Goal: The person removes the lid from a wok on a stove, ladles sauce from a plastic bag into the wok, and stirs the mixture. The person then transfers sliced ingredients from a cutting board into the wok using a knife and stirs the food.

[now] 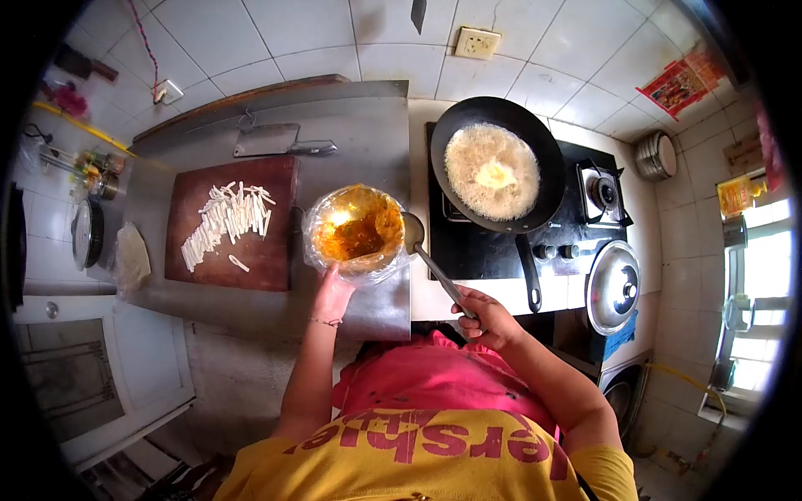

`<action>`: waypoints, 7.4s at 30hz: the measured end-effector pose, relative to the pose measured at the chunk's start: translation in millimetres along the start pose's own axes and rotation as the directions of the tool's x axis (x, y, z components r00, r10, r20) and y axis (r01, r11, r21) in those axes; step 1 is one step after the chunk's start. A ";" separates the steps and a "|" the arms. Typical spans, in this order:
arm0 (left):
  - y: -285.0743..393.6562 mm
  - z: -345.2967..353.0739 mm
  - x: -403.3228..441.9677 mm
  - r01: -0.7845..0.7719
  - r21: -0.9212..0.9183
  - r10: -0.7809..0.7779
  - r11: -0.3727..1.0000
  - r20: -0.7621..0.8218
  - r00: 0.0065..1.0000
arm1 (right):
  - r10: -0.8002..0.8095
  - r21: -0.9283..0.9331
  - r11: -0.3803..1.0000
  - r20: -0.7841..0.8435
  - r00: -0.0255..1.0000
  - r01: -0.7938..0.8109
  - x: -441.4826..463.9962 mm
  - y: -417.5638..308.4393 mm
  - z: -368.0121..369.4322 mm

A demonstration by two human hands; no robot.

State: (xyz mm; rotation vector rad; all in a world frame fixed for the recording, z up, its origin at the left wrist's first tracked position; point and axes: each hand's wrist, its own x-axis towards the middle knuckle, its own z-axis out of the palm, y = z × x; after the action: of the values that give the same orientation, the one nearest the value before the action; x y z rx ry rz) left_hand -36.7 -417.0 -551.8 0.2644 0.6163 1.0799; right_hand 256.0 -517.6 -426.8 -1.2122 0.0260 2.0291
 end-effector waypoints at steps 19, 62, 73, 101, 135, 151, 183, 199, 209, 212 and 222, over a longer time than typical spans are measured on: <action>135.1 187.1 85.4 0.148 0.568 -0.230 0.809 0.076 0.970 | -0.109 0.205 0.975 0.085 0.990 0.090 -67.0 -25.4 41.1; 24.8 457.6 215.8 -0.343 0.634 -0.275 -0.693 0.208 0.939 | -0.334 0.634 0.773 0.425 0.841 -0.013 -63.0 -95.8 38.4; 115.3 350.8 170.0 0.018 0.886 -0.285 0.464 0.130 0.950 | -0.320 0.362 0.905 0.239 0.917 0.221 -73.1 -85.6 13.2; 90.4 145.1 31.7 -0.360 0.650 0.404 0.670 0.088 0.911 | -0.605 -0.566 0.739 -0.321 0.729 0.364 -104.4 -136.4 -51.8; 8.7 200.6 70.7 -0.023 0.573 0.043 0.819 -0.022 0.999 | -0.362 0.069 0.928 -0.054 0.931 0.365 -142.1 -164.8 -5.5; -36.7 227.9 88.6 0.235 0.409 -0.272 0.882 0.032 0.962 | -0.698 -0.619 0.614 -0.137 0.703 0.489 -172.6 -151.4 25.3; 11.6 310.2 140.9 -0.389 0.851 0.273 -0.352 0.491 0.827 | -0.258 0.376 0.901 0.060 0.964 0.217 -68.9 -75.1 6.7; -8.4 365.2 111.9 -0.408 0.596 0.111 -0.691 0.645 0.756 | -0.244 0.550 0.827 0.164 0.956 0.117 -48.6 -101.4 23.6; -9.4 390.4 97.6 -0.452 0.375 -0.023 -0.809 0.749 0.663 | -0.294 0.577 0.811 0.260 0.920 0.096 -48.9 -111.8 26.5; -8.1 389.9 100.9 -0.489 0.312 -0.048 -0.815 0.805 0.592 | -0.305 0.577 0.809 0.257 0.917 0.107 -53.0 -113.8 26.9; 3.7 373.3 130.5 -0.457 0.575 0.122 -0.678 0.702 0.702 | -0.294 0.500 0.857 0.271 0.917 0.127 -58.2 -108.8 9.3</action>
State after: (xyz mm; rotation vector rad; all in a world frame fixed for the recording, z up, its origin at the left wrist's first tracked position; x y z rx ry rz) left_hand 222.5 -265.9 -294.0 2.6768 1.2400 0.7395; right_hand 330.9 -471.1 -340.0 -0.5236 0.2015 1.8576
